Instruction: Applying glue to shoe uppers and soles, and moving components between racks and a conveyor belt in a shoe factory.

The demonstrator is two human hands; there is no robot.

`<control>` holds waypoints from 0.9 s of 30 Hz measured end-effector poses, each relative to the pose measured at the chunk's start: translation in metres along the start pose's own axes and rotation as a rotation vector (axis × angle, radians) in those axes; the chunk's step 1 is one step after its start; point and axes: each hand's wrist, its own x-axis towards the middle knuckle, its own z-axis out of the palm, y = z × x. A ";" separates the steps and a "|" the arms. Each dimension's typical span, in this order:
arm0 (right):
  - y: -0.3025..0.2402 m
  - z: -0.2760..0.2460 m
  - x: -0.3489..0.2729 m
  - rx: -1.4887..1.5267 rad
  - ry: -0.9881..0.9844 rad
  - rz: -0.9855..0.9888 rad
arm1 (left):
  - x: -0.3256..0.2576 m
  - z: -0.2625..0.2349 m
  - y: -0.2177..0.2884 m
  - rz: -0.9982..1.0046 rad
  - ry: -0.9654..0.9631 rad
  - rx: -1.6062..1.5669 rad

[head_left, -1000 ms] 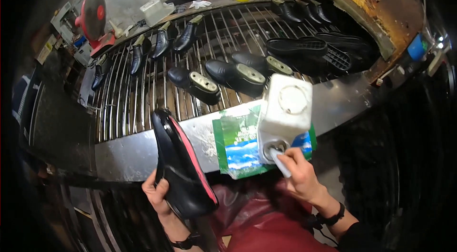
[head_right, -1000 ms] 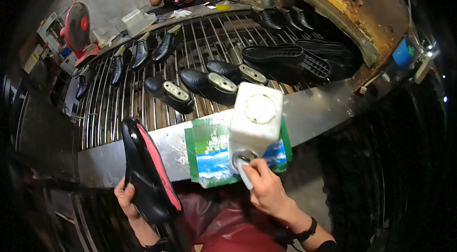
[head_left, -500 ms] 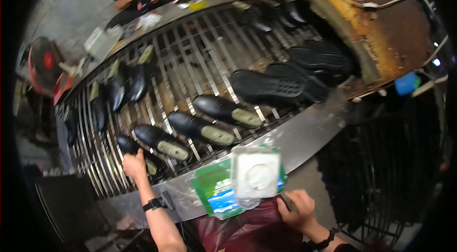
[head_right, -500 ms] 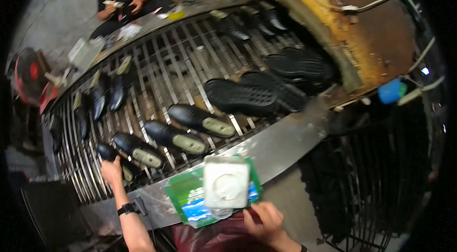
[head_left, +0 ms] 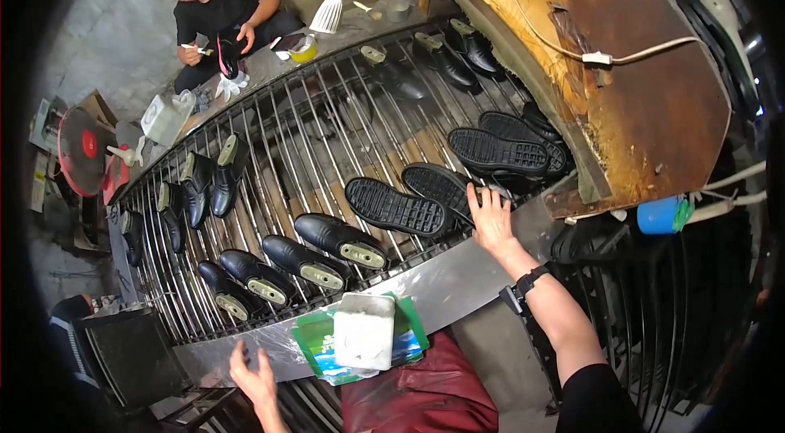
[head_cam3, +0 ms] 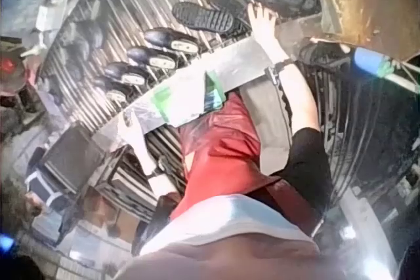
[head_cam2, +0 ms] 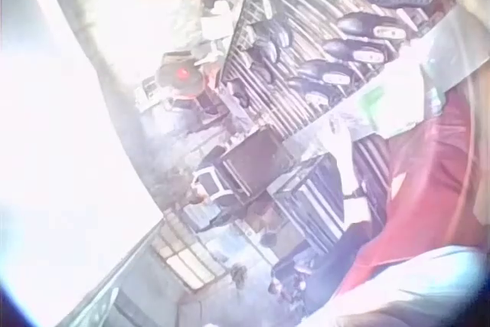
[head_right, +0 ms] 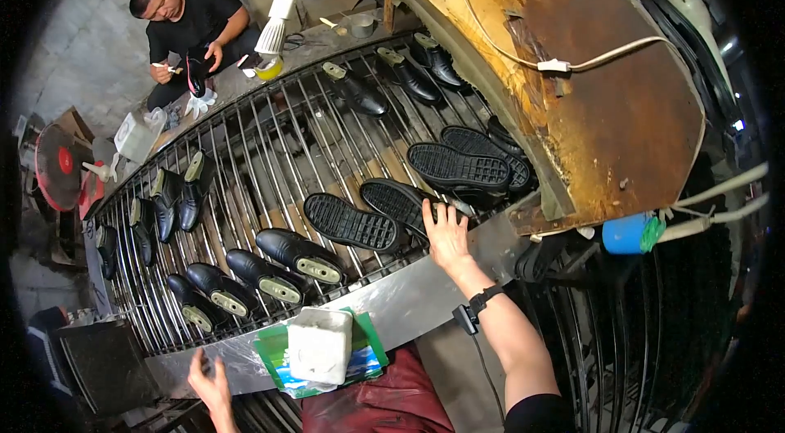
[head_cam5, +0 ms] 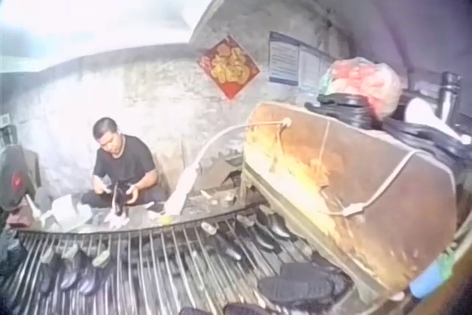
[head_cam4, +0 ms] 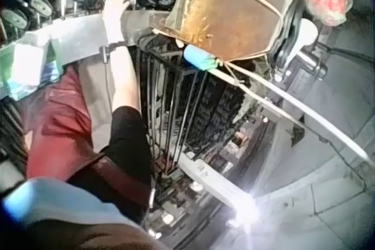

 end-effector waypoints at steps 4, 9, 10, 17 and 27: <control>0.012 -0.022 0.013 0.302 0.035 -0.042 | -0.060 -0.027 0.048 0.066 -0.051 0.063; 0.038 -0.074 0.077 0.429 -0.371 0.098 | -0.073 -0.017 0.090 0.179 -0.234 -0.054; 0.039 -0.075 0.083 0.422 -0.333 0.100 | -0.076 -0.010 0.098 0.100 -0.189 -0.087; 0.039 -0.076 0.089 0.326 -0.500 0.145 | -0.058 0.020 0.110 0.269 -0.408 -0.248; 0.063 -0.056 -0.102 0.558 0.055 0.374 | -0.124 0.040 0.155 0.411 -0.686 -0.295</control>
